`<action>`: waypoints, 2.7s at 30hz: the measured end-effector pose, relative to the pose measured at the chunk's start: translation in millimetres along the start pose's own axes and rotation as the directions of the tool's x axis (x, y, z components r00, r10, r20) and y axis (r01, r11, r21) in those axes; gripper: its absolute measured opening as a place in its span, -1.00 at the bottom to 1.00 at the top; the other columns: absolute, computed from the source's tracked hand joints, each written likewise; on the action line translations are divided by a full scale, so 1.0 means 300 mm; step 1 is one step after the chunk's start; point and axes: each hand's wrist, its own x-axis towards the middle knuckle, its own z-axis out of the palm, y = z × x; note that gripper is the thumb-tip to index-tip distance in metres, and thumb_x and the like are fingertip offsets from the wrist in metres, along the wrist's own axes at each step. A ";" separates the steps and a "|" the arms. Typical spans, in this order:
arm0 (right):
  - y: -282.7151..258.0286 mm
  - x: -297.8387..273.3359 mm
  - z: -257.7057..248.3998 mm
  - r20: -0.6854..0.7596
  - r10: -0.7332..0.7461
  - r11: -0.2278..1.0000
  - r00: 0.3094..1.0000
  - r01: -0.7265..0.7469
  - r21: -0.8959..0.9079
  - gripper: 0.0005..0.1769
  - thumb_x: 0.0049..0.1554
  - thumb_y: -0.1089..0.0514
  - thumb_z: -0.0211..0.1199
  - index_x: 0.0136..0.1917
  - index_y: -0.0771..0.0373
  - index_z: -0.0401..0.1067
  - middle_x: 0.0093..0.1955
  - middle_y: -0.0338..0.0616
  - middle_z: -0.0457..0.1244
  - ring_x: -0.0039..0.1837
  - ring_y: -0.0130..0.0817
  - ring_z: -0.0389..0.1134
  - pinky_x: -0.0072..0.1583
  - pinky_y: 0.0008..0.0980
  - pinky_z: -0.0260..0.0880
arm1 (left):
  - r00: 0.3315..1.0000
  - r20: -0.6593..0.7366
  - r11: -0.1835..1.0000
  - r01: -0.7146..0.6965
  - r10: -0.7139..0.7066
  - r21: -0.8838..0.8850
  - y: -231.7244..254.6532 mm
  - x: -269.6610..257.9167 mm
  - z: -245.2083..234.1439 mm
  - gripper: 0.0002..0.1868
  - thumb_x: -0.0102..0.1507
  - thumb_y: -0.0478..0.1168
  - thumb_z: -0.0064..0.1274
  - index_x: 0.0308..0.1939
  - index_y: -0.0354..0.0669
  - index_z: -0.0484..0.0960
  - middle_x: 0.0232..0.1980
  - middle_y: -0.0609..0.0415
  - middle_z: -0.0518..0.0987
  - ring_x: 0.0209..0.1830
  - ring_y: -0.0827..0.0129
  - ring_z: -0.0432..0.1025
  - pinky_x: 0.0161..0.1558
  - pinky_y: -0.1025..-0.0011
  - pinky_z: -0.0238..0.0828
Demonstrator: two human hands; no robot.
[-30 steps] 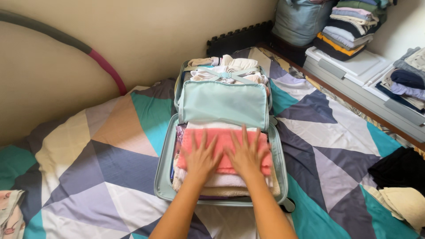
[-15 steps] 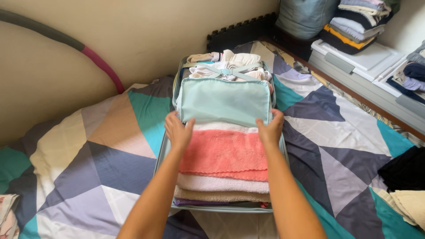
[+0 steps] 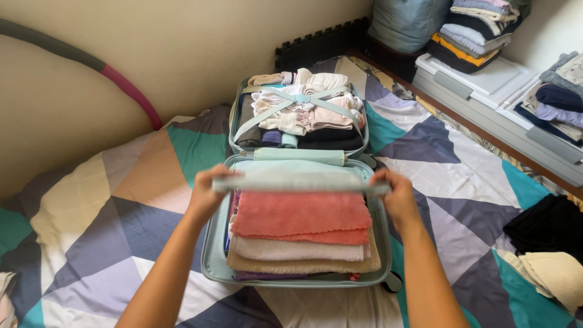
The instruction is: The person folds several towels and places them into a light blue suitcase on a bed. They then close the suitcase, attempt to secure it with straps, and reopen it to adjust the contents.
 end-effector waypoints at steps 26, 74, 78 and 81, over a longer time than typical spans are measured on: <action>-0.171 -0.477 0.167 0.364 -0.140 0.429 0.921 0.388 -0.816 -0.69 -0.15 0.32 0.30 -0.11 0.12 0.36 -0.15 -0.23 0.29 0.09 -0.23 0.31 0.22 -0.14 0.19 | 0.829 0.553 0.392 -0.537 0.082 0.747 0.217 -0.369 0.145 -0.80 0.08 -0.35 0.18 -0.36 -0.10 0.44 -0.31 0.09 0.54 -0.10 0.18 0.48 0.17 0.21 0.36; -0.139 -0.384 0.218 0.301 0.338 0.324 0.892 0.190 -0.927 -0.55 0.14 -0.34 0.28 -0.08 0.07 0.51 -0.03 -0.13 0.38 0.11 -0.13 0.38 0.18 -0.13 0.25 | 0.774 0.515 0.369 -0.386 -0.369 0.846 0.119 -0.376 0.118 -0.65 0.08 -0.10 0.17 -0.06 0.01 0.56 -0.31 -0.05 0.57 -0.21 0.03 0.56 -0.12 0.05 0.52; -0.163 -0.199 0.299 0.141 0.134 0.450 0.981 0.066 -0.891 -0.55 0.26 -0.36 0.08 0.10 -0.06 0.53 0.22 -0.22 0.38 0.36 -0.16 0.32 0.35 0.00 0.26 | 0.806 0.413 0.424 -0.226 -0.424 0.877 0.257 -0.169 0.238 -0.08 -0.07 0.43 0.33 0.17 -0.03 0.51 0.23 -0.02 0.53 0.32 0.10 0.40 0.43 -0.50 -0.18; -0.117 -0.189 0.388 0.224 -0.075 0.424 0.972 0.234 -0.875 -0.39 0.08 -0.24 0.16 0.40 -0.19 0.30 0.55 -0.20 0.05 0.60 0.00 -0.10 0.38 0.49 -0.15 | 0.792 0.547 0.412 -0.418 -0.272 0.809 0.303 -0.170 0.382 0.44 -0.27 0.29 0.50 0.59 0.07 0.07 0.60 -0.08 -0.03 0.58 -0.14 -0.15 0.25 -0.65 -0.31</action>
